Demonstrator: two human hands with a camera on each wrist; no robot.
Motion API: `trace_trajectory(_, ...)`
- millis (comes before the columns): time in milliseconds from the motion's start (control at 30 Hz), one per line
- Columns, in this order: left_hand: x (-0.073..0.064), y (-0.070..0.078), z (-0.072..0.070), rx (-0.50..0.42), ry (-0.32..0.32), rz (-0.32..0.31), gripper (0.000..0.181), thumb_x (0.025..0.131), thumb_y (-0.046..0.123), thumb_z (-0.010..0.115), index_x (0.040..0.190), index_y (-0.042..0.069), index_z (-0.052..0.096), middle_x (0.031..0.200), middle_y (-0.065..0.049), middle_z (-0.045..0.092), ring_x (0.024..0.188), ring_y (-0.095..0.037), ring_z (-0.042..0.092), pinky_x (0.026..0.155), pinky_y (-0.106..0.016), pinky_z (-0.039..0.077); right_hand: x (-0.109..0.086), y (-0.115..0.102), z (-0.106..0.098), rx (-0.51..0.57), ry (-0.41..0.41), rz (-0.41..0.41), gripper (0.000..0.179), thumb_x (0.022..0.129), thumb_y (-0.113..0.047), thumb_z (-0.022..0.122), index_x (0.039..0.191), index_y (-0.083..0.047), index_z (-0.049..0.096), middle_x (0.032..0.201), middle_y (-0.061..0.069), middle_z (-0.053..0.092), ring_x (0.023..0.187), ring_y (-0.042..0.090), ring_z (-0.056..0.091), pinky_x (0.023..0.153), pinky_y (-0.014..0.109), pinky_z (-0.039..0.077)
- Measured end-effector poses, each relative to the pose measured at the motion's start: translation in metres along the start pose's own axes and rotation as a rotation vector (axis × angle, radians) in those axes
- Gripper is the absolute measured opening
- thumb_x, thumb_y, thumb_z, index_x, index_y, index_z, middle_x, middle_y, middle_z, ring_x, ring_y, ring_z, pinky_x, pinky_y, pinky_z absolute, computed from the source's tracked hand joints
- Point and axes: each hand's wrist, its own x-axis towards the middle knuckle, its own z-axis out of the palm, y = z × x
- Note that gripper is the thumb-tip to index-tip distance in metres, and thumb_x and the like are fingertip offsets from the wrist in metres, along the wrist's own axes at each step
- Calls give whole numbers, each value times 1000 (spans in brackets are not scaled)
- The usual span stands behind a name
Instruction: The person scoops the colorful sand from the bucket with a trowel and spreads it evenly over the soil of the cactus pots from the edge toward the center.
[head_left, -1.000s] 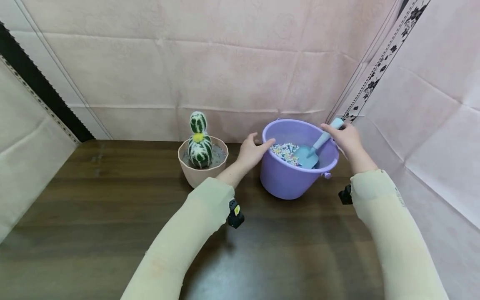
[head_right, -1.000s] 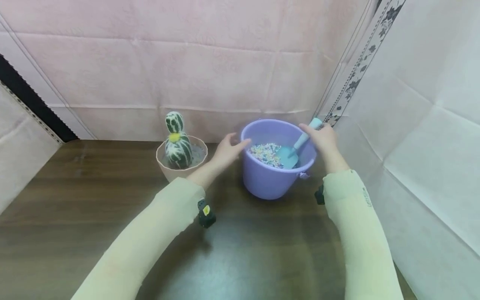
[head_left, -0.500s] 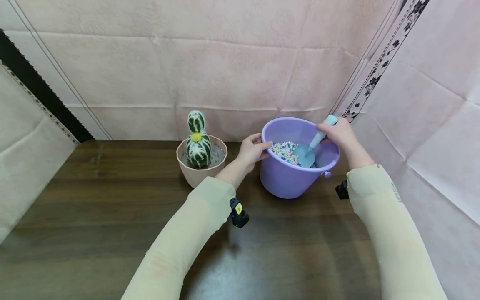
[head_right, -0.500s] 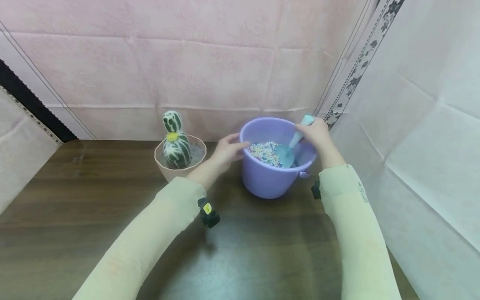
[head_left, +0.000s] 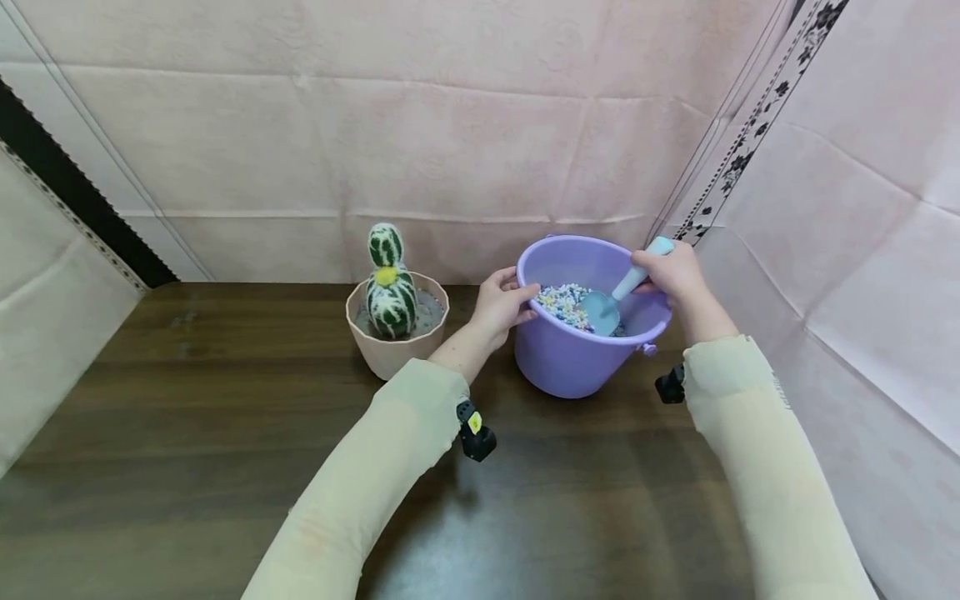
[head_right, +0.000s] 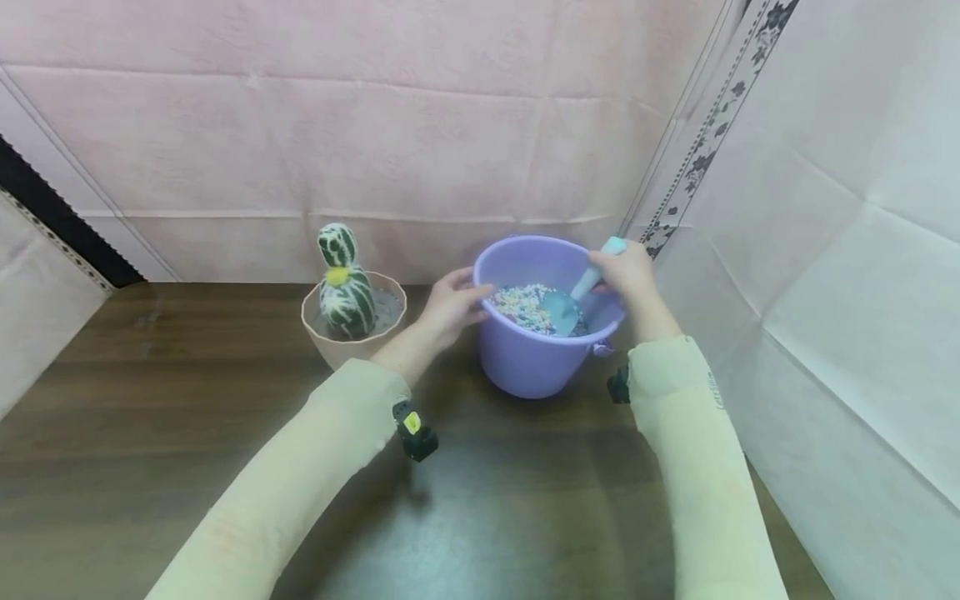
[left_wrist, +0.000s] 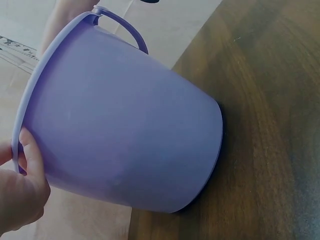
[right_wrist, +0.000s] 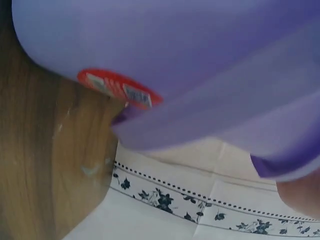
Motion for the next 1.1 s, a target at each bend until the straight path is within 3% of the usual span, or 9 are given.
trace_trajectory(233,-4,0,0,-5,2,-7,56,90,9,62,140,11,39,127,-15,50,89,-16,57,76,-25,58,-4,-5,25,209,-39,61,11,85,-7,53,89,-4,44,59,-3,58,48,11,64,55,25,59)
trace_trajectory(400,-6,-3,0,-17,-2,-17,56,90,8,61,140,11,39,126,-15,50,87,-15,57,66,-20,57,-5,-5,32,303,13,124,9,86,-6,53,89,-4,45,58,-1,57,45,12,63,53,24,58)
trace_trajectory(500,-7,-5,1,-32,0,-12,55,89,7,62,140,11,39,123,-14,50,85,-15,56,59,-16,55,-6,-4,32,451,27,172,9,86,-4,53,89,-4,44,61,1,57,48,14,64,54,26,59)
trace_trajectory(633,-6,-6,2,-40,-13,1,55,89,8,61,140,11,39,117,-12,50,84,-15,56,62,-18,56,-6,-6,29,588,61,196,13,86,-2,54,90,-5,42,63,2,56,52,15,65,57,28,59)
trace_trajectory(833,-3,-5,2,-37,-19,16,56,90,9,61,140,11,39,111,-9,49,85,-14,56,68,-21,58,-8,-12,21,678,66,226,7,86,-2,50,89,-4,44,60,3,57,53,15,66,58,31,60)
trace_trajectory(1000,0,-3,0,-27,-13,17,55,90,9,61,141,11,39,120,-12,51,87,-14,56,63,-17,56,-9,-15,17,814,45,274,5,85,0,49,85,-2,45,58,7,58,51,19,66,54,35,59)
trace_trajectory(1100,-1,-2,1,-26,-13,13,56,90,10,61,141,11,38,125,-14,50,90,-15,57,64,-18,57,-11,-17,14,815,49,295,6,85,0,50,85,-3,44,59,7,58,52,19,66,56,34,60)
